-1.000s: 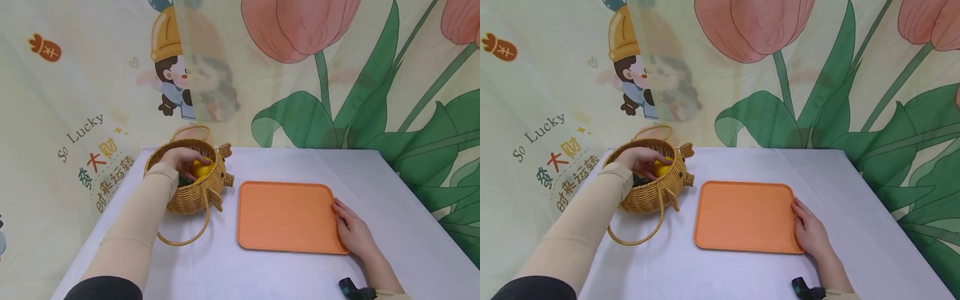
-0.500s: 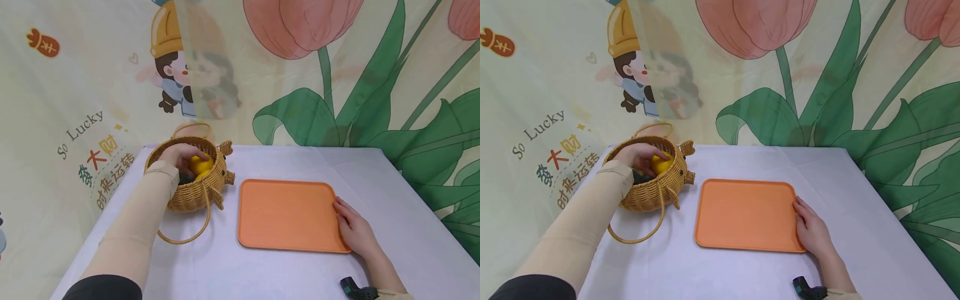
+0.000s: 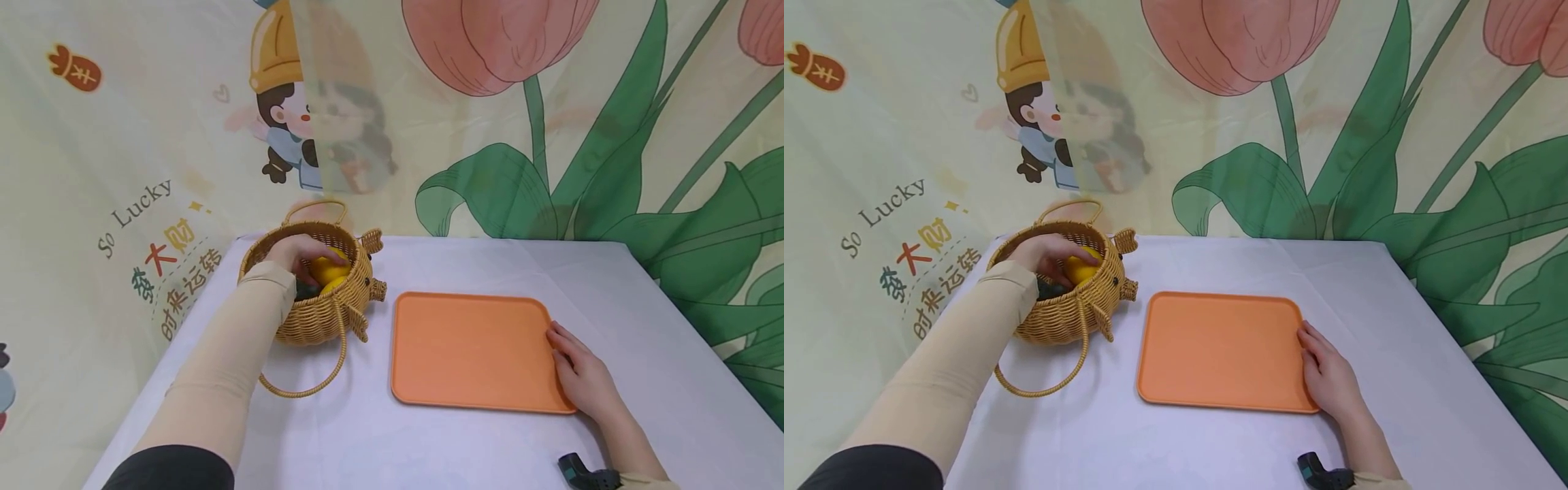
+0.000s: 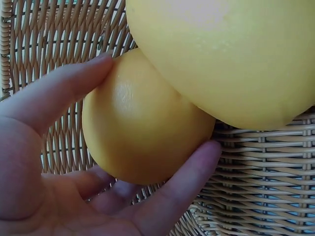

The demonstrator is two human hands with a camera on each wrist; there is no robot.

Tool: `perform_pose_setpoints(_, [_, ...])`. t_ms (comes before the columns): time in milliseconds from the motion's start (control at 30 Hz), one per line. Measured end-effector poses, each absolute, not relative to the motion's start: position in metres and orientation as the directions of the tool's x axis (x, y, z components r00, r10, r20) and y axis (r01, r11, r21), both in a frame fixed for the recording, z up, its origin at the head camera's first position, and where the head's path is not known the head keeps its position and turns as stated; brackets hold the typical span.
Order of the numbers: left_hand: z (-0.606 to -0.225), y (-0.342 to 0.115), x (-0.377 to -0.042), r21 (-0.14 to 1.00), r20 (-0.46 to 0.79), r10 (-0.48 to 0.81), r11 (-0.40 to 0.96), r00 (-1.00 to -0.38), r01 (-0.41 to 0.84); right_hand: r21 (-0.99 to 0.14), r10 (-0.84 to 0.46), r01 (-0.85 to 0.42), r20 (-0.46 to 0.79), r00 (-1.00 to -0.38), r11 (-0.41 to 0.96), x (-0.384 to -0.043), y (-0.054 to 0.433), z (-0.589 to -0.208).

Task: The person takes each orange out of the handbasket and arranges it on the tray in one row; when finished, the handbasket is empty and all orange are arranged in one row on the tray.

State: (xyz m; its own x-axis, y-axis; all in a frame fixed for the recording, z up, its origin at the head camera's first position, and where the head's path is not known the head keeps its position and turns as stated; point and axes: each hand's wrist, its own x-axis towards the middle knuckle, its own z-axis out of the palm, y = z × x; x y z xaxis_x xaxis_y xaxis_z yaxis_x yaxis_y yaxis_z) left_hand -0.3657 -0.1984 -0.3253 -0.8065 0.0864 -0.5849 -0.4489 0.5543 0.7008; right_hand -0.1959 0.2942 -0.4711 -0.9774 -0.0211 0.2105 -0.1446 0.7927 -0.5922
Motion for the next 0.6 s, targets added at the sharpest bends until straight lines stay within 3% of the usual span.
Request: perform_pose_setpoints(600, [-0.3254,-0.1978,-0.3649,0.679,-0.579,0.085,0.601,-0.811,-0.422,-0.596,-0.02,-0.139,0.202,-0.979,0.791,-0.1953,0.2941,-0.4687])
